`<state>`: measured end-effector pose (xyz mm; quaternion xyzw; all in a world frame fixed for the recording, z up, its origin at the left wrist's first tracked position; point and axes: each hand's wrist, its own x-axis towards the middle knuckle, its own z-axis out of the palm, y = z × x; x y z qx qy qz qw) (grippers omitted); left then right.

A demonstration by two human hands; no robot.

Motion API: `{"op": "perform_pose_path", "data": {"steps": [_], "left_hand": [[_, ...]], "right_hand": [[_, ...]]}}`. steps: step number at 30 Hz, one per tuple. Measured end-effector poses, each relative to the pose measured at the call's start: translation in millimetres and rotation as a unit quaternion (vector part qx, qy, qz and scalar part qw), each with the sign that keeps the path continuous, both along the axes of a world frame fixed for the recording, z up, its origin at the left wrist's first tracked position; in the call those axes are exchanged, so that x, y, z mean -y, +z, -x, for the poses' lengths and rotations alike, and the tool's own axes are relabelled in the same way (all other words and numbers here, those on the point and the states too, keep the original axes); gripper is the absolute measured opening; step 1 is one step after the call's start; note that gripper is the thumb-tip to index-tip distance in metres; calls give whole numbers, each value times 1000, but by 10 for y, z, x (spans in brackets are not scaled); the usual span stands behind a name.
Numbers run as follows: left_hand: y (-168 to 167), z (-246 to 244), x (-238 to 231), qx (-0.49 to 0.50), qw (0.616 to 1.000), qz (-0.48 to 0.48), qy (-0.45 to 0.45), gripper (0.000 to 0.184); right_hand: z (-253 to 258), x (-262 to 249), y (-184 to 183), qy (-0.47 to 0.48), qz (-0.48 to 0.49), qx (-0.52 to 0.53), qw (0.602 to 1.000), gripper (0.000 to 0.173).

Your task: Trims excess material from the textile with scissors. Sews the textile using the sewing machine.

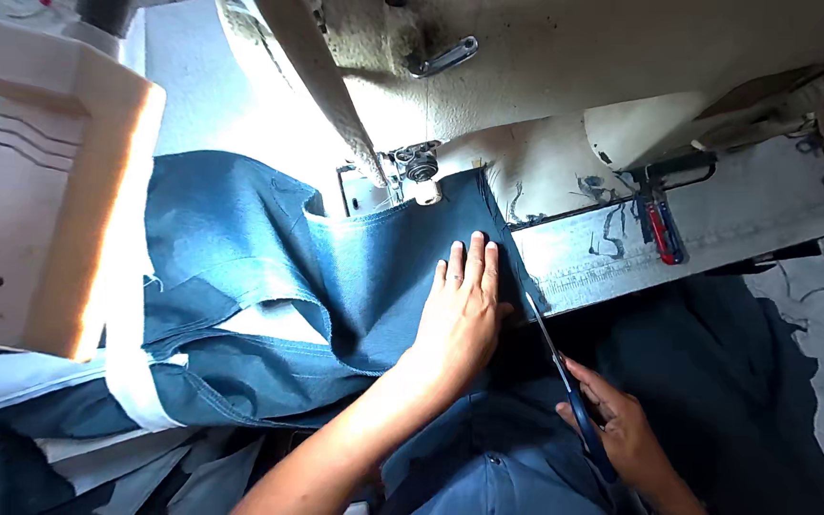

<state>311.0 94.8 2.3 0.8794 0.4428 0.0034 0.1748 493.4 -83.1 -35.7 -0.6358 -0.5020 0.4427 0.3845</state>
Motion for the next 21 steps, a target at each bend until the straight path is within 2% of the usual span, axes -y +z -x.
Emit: {"op": "perform_pose_path", "data": {"steps": [2,3,5,6,8,12,17,21], "left_hand": [[124,17,-144,-48,996,-65,-47,49],[108,47,-227,-53,992,-94,-69,48],[-73,162,-386,-17,990,-101,-94,71],[-182,225,-431,-1,993,-85,-87,83],[-296,314,-450,5,998,-35,-60,96],[-357,368,-323,4,999,-38,-22,97],[-377,414,-137,18,998,-48,24,96],[-371,431,-58,28,998,-44,34,97]], "right_hand": [[-53,-10,20,7,20,-9,1000,58],[-81,-15,25,11,33,-21,999,59],[-119,-36,14,26,39,-43,998,66],[-132,-53,6,44,34,-51,997,71],[-119,-102,-19,61,18,-59,996,77],[-33,-197,-48,70,2,-52,996,77],[38,-215,-24,70,-2,12,997,75],[67,-186,28,50,16,-27,998,72]]}}
